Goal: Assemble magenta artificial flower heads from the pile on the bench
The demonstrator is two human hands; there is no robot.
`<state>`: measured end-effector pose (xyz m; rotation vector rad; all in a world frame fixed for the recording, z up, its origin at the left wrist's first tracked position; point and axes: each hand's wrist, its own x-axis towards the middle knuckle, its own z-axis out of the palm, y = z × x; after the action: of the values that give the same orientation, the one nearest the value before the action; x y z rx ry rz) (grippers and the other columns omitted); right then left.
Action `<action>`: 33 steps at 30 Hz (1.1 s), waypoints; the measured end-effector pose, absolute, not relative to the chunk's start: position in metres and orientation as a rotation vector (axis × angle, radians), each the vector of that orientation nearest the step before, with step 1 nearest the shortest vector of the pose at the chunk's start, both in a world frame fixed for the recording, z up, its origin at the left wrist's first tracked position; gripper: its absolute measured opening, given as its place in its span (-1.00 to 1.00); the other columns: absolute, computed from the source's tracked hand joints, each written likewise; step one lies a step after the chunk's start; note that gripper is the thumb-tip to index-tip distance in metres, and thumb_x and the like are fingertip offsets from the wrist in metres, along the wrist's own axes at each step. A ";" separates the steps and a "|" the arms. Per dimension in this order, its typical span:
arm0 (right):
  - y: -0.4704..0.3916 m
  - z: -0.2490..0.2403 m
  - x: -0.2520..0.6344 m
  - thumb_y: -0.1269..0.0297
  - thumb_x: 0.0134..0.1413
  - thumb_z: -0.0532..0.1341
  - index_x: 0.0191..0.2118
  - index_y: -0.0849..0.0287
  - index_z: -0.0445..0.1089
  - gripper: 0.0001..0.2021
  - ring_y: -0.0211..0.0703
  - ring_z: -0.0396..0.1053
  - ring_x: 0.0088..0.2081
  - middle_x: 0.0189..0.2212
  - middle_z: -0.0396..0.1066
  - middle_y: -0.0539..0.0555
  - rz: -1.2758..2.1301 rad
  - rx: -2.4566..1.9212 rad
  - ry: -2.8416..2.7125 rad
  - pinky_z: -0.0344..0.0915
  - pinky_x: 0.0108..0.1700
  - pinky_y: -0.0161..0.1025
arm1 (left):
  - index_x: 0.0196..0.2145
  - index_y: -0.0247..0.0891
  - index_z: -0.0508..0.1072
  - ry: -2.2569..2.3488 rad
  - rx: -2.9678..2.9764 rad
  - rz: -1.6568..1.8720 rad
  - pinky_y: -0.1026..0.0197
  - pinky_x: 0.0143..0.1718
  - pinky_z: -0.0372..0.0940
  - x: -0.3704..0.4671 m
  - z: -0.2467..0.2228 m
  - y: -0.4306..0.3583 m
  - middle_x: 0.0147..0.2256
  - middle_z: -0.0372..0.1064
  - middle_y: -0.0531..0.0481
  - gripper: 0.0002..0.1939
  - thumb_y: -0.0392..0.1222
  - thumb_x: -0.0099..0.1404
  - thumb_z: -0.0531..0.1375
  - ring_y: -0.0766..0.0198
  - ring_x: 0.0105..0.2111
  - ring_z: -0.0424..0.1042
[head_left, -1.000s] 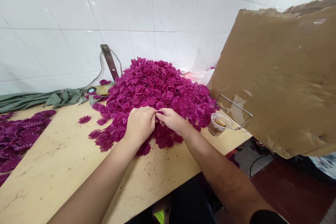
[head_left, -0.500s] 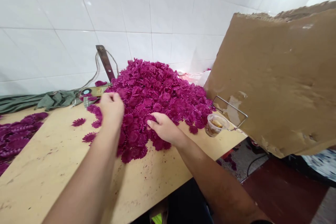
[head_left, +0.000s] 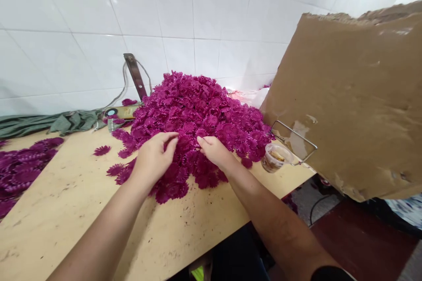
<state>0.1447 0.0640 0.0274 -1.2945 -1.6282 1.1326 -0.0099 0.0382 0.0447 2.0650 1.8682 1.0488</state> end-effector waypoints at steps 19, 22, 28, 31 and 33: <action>0.069 0.022 0.144 0.40 -0.04 0.10 -0.60 0.20 0.17 -0.82 -0.36 0.05 -0.55 -0.65 0.08 -0.11 1.028 -1.139 -1.701 0.02 -0.44 -0.34 | -0.30 -0.26 0.44 1.641 1.857 1.104 0.16 -0.18 0.27 0.017 0.038 0.040 -0.30 0.48 -0.05 -0.74 -0.09 0.12 0.07 0.20 -0.29 0.42; 0.071 0.021 0.146 0.31 0.01 0.09 -0.67 0.17 0.07 -0.71 -0.36 0.00 -0.58 -0.69 0.03 -0.11 0.798 -1.273 -1.763 -0.03 -0.47 -0.33 | -0.29 -0.26 0.44 1.631 1.860 1.104 0.16 -0.19 0.28 0.018 0.035 0.037 -0.30 0.48 -0.06 -0.71 -0.06 0.13 0.07 0.19 -0.30 0.42; 0.073 0.020 0.145 0.17 0.10 0.02 -0.71 0.18 0.07 -0.60 -0.37 0.02 -0.64 -0.76 0.05 -0.09 0.907 -1.361 -1.707 -0.01 -0.52 -0.34 | -0.33 -0.22 0.46 1.610 1.965 1.226 0.15 -0.18 0.28 0.022 0.039 0.033 -0.29 0.45 -0.03 -0.76 -0.07 0.08 0.13 0.21 -0.29 0.41; 0.072 0.022 0.141 0.16 0.12 -0.01 -0.68 0.20 0.14 -0.61 -0.38 0.05 -0.66 -0.76 0.06 -0.09 1.153 -1.289 -1.606 0.04 -0.55 -0.37 | -0.37 -0.20 0.46 1.625 1.965 1.090 0.16 -0.26 0.29 0.022 0.044 0.033 -0.36 0.47 0.00 -0.81 -0.10 0.07 0.15 0.21 -0.36 0.42; 0.070 0.024 0.140 0.17 0.15 -0.05 -0.65 0.21 0.16 -0.61 -0.38 0.09 -0.65 -0.73 0.08 -0.09 1.302 -1.253 -1.515 0.11 -0.52 -0.37 | -0.36 -0.18 0.45 1.676 2.008 0.962 0.16 -0.30 0.28 0.021 0.045 0.032 -0.39 0.47 0.01 -0.83 -0.14 0.06 0.15 0.20 -0.39 0.42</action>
<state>0.1397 0.0696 0.0241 -1.2532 -1.5145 1.3016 0.0212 0.0320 0.0448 2.0075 1.6757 0.9622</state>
